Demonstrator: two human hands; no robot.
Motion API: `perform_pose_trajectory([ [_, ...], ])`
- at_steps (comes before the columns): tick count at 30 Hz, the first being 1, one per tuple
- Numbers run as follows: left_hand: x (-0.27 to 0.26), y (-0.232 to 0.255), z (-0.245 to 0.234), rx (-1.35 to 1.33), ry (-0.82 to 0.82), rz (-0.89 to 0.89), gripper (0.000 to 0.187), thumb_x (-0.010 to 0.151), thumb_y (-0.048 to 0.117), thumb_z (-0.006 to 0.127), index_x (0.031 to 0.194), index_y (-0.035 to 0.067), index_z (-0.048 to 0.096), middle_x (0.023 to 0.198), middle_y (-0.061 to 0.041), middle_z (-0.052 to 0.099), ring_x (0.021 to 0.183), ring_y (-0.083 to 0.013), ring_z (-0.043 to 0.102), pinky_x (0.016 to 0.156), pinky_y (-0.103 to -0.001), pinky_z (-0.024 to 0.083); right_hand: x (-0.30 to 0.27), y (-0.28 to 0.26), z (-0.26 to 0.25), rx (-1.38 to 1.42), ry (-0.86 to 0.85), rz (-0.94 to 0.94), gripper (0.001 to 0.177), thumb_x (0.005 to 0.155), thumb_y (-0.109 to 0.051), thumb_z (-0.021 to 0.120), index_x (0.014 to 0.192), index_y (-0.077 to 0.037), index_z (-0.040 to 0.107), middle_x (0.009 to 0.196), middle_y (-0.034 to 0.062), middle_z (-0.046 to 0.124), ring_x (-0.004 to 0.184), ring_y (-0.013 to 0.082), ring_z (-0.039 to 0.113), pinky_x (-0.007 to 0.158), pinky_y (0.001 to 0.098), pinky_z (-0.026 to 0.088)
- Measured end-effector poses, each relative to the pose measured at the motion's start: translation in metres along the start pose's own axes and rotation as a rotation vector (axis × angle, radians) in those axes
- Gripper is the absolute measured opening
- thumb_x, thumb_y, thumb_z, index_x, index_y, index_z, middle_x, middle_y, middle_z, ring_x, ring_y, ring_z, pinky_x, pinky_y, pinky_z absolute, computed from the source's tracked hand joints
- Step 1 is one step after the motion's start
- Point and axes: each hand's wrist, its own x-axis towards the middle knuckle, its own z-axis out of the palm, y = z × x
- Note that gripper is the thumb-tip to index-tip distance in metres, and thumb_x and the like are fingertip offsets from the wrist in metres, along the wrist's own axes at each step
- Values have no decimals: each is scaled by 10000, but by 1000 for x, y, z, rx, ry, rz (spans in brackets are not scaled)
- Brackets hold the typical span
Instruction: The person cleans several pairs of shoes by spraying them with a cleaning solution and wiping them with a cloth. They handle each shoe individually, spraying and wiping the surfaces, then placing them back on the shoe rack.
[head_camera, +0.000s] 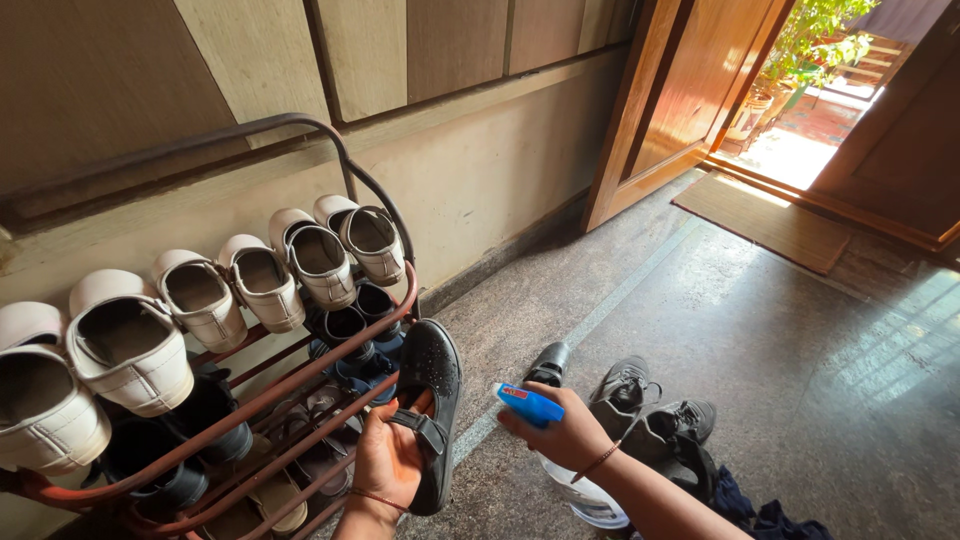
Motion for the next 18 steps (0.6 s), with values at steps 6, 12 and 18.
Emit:
perform_pose_trajectory([
  [6,11,-3,-11,-66,-58,5,663,871,421,614,1349,-33,540,1210,-172,686,1049,-282,677,946,-433,543,-6,14,13,-158,-73,-251,385,848,-462,783,1000,-108,767,722,59,739,606,199,711,601,337,566],
  [12,13,0,-4,-59,-54,89,650,831,404,612,1361,34,539,1244,-171,672,1096,-284,661,950,-436,532,-25,12,16,-249,-173,-211,423,871,-477,787,892,-61,713,686,109,700,614,277,680,617,377,531],
  [18,10,-1,6,-83,-76,104,626,833,401,637,1358,67,564,1252,-175,652,1120,-299,647,956,-450,530,-20,10,17,-106,-118,-242,357,844,-445,786,942,-109,712,700,73,707,608,264,703,599,396,549],
])
